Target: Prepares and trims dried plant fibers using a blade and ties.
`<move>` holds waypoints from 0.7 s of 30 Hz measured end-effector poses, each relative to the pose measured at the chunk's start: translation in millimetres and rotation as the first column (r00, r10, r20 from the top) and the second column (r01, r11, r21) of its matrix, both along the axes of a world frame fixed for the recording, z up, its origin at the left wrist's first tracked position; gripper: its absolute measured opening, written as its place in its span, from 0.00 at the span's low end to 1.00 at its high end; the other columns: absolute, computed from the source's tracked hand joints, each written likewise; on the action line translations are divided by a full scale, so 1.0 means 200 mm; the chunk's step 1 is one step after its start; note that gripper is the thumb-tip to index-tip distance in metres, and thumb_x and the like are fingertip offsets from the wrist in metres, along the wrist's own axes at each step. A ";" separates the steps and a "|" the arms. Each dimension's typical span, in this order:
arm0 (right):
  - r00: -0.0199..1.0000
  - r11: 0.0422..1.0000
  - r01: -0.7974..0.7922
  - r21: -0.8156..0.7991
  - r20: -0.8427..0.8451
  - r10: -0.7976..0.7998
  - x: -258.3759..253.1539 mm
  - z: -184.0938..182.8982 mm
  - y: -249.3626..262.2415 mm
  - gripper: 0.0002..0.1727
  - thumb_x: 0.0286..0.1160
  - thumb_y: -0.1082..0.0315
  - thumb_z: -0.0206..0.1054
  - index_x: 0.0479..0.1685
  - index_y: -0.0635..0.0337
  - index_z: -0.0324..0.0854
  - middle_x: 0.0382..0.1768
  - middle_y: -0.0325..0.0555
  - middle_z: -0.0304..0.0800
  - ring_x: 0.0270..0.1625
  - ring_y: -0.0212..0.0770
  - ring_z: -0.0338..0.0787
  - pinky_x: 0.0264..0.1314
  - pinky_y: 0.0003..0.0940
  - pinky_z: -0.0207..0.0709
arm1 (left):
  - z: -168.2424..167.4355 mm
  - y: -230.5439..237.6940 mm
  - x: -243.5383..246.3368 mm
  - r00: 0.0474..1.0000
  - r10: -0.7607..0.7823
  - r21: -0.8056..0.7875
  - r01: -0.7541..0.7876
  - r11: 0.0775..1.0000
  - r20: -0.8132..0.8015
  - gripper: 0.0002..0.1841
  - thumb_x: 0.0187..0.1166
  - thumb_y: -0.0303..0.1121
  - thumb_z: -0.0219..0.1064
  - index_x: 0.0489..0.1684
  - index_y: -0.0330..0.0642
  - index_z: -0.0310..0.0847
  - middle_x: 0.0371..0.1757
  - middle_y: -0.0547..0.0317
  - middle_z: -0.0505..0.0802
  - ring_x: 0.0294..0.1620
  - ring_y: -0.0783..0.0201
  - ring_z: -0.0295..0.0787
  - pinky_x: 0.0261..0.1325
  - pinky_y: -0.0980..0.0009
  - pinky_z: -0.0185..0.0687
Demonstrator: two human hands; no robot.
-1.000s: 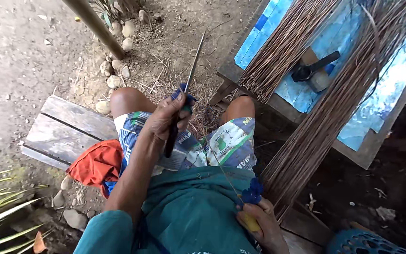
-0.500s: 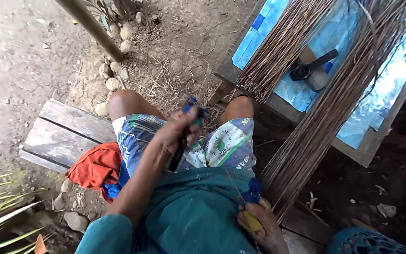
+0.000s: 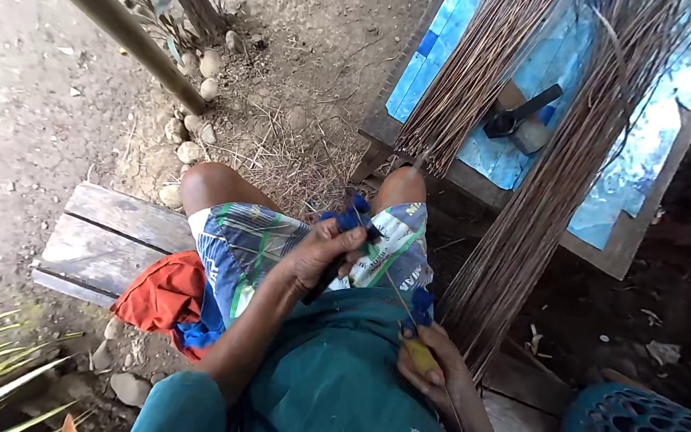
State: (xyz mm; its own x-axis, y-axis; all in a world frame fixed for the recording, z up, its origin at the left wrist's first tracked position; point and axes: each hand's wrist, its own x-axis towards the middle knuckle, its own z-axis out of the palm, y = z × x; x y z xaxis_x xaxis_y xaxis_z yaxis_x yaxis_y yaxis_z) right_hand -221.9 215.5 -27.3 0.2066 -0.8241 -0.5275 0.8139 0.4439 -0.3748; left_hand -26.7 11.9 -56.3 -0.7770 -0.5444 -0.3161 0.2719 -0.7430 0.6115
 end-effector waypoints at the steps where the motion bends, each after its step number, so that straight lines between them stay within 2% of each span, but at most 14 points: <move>1: 1.000 1.000 0.015 -0.011 -0.022 -0.016 0.01 0.01 -0.07 0.14 0.82 0.55 0.66 0.51 0.53 0.90 0.16 0.32 0.84 0.15 0.21 0.81 0.18 0.17 0.77 | 0.01 0.04 -0.04 0.999 -0.050 -0.006 0.049 0.999 -0.010 0.06 0.78 0.38 0.71 0.43 0.49 0.86 0.25 0.67 0.88 0.17 0.78 0.78 0.22 0.82 0.78; 3: 0.999 0.996 0.052 -0.070 0.002 -0.052 0.03 0.00 -0.20 0.12 0.80 0.58 0.67 0.49 0.55 0.90 0.16 0.32 0.85 0.14 0.22 0.81 0.16 0.16 0.76 | 0.04 0.11 -0.10 0.989 -0.141 -0.031 0.140 0.990 -0.035 0.02 0.79 0.36 0.70 0.39 0.52 0.86 0.25 0.72 0.87 0.19 0.81 0.78 0.23 0.84 0.77; 5: 0.996 0.988 0.080 -0.131 -0.030 -0.085 0.05 -0.02 -0.27 0.11 0.77 0.62 0.71 0.48 0.57 0.91 0.18 0.35 0.88 0.14 0.23 0.81 0.18 0.17 0.77 | 0.08 0.12 -0.11 0.990 -0.143 -0.057 0.142 0.988 -0.017 0.02 0.80 0.35 0.68 0.37 0.53 0.85 0.24 0.75 0.86 0.19 0.82 0.78 0.24 0.84 0.76; 7: 0.987 0.991 0.066 -0.120 -0.136 -0.082 0.08 -0.01 -0.26 0.09 0.75 0.62 0.73 0.46 0.57 0.92 0.20 0.36 0.89 0.15 0.22 0.81 0.18 0.17 0.77 | 0.09 0.04 -0.07 0.994 0.001 -0.114 0.011 0.993 0.108 0.04 0.79 0.36 0.65 0.36 0.54 0.84 0.21 0.75 0.85 0.17 0.82 0.76 0.22 0.84 0.73; 9: 0.965 1.000 -0.004 -0.027 -0.262 -0.003 0.12 0.02 -0.15 0.08 0.75 0.61 0.72 0.45 0.52 0.92 0.23 0.33 0.89 0.16 0.20 0.79 0.18 0.15 0.74 | 0.04 -0.15 0.02 0.947 0.226 -0.164 -0.191 0.968 0.229 0.08 0.85 0.39 0.59 0.43 0.50 0.82 0.19 0.72 0.83 0.14 0.79 0.74 0.18 0.82 0.74; 11: 0.959 0.997 -0.030 0.065 -0.279 0.047 0.12 0.04 -0.03 0.08 0.75 0.61 0.70 0.45 0.50 0.92 0.21 0.33 0.88 0.15 0.19 0.79 0.17 0.14 0.74 | -0.04 -0.37 0.15 0.856 0.433 -0.167 -0.401 0.901 0.283 0.14 0.92 0.45 0.48 0.48 0.50 0.77 0.17 0.74 0.78 0.13 0.79 0.71 0.18 0.82 0.73; 13: 0.970 0.991 0.055 0.120 -0.241 -0.025 0.11 0.03 0.03 0.09 0.76 0.59 0.71 0.45 0.51 0.92 0.16 0.32 0.84 0.13 0.20 0.78 0.16 0.15 0.73 | -0.07 -0.47 0.24 0.738 0.588 -0.127 -0.582 0.803 0.331 0.19 0.95 0.49 0.43 0.50 0.52 0.79 0.18 0.74 0.78 0.13 0.78 0.70 0.17 0.81 0.72; 14: 0.969 0.987 0.113 0.112 -0.231 -0.085 0.10 0.02 0.03 0.10 0.76 0.58 0.72 0.46 0.52 0.92 0.15 0.32 0.83 0.13 0.20 0.77 0.16 0.15 0.73 | -0.06 -0.46 0.25 0.741 0.577 -0.148 -0.564 0.812 0.342 0.19 0.95 0.49 0.43 0.54 0.51 0.79 0.18 0.72 0.78 0.13 0.76 0.71 0.17 0.80 0.73; 15: 0.959 0.983 0.160 0.084 -0.249 -0.135 0.09 0.00 0.01 0.11 0.75 0.58 0.72 0.46 0.53 0.91 0.15 0.32 0.82 0.13 0.20 0.76 0.15 0.15 0.72 | -0.04 -0.40 0.22 0.796 0.496 -0.180 -0.463 0.868 0.347 0.17 0.94 0.49 0.46 0.56 0.51 0.76 0.18 0.71 0.79 0.13 0.76 0.73 0.17 0.79 0.76; 17: 0.914 0.982 0.185 -0.026 -0.362 -0.181 0.07 -0.02 -0.07 0.10 0.75 0.61 0.73 0.46 0.56 0.91 0.19 0.36 0.86 0.14 0.21 0.76 0.16 0.16 0.73 | 0.02 -0.15 0.09 0.921 0.220 -0.162 -0.175 0.971 0.322 0.09 0.84 0.44 0.57 0.42 0.52 0.77 0.17 0.70 0.83 0.13 0.76 0.76 0.17 0.79 0.76; 18: 0.889 0.985 0.142 -0.101 -0.426 -0.171 0.07 -0.02 -0.11 0.09 0.76 0.62 0.73 0.46 0.56 0.91 0.22 0.37 0.88 0.15 0.21 0.77 0.16 0.16 0.73 | 0.04 -0.02 0.03 0.966 0.047 -0.114 -0.019 0.993 0.256 0.05 0.78 0.41 0.64 0.37 0.53 0.80 0.18 0.71 0.84 0.15 0.77 0.77 0.19 0.79 0.76; 19: 0.866 0.983 0.080 -0.163 -0.478 -0.150 0.06 -0.03 -0.15 0.09 0.77 0.62 0.72 0.47 0.55 0.92 0.26 0.37 0.91 0.15 0.20 0.79 0.16 0.15 0.74 | 0.05 0.09 -0.02 0.983 -0.098 -0.087 0.112 0.990 0.155 0.03 0.78 0.39 0.67 0.36 0.55 0.83 0.21 0.74 0.85 0.17 0.79 0.77 0.21 0.81 0.75; 20: 0.846 0.977 0.021 -0.210 -0.518 -0.129 0.06 -0.03 -0.17 0.09 0.79 0.62 0.71 0.49 0.53 0.92 0.27 0.36 0.92 0.16 0.19 0.79 0.16 0.15 0.74 | 0.05 0.14 -0.04 0.983 -0.178 -0.070 0.180 0.981 0.040 0.03 0.81 0.38 0.67 0.37 0.56 0.84 0.25 0.76 0.86 0.19 0.82 0.77 0.23 0.83 0.75; 21: 0.828 0.969 -0.029 -0.244 -0.549 -0.113 0.05 -0.02 -0.17 0.09 0.80 0.62 0.70 0.50 0.52 0.92 0.26 0.34 0.91 0.16 0.19 0.79 0.16 0.14 0.74 | 0.05 0.15 -0.05 0.984 -0.176 -0.070 0.175 0.982 -0.006 0.04 0.81 0.39 0.67 0.36 0.57 0.85 0.24 0.78 0.86 0.19 0.83 0.77 0.23 0.85 0.74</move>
State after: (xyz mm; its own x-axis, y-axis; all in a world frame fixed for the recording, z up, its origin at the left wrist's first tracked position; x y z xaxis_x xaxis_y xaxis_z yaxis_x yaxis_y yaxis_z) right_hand -211.2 181.9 -31.3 -0.1001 -0.9372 -0.3340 0.4516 0.2563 -0.8546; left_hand -36.5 42.3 -47.2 -0.8660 -0.4193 -0.2726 0.1485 -0.7361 0.6604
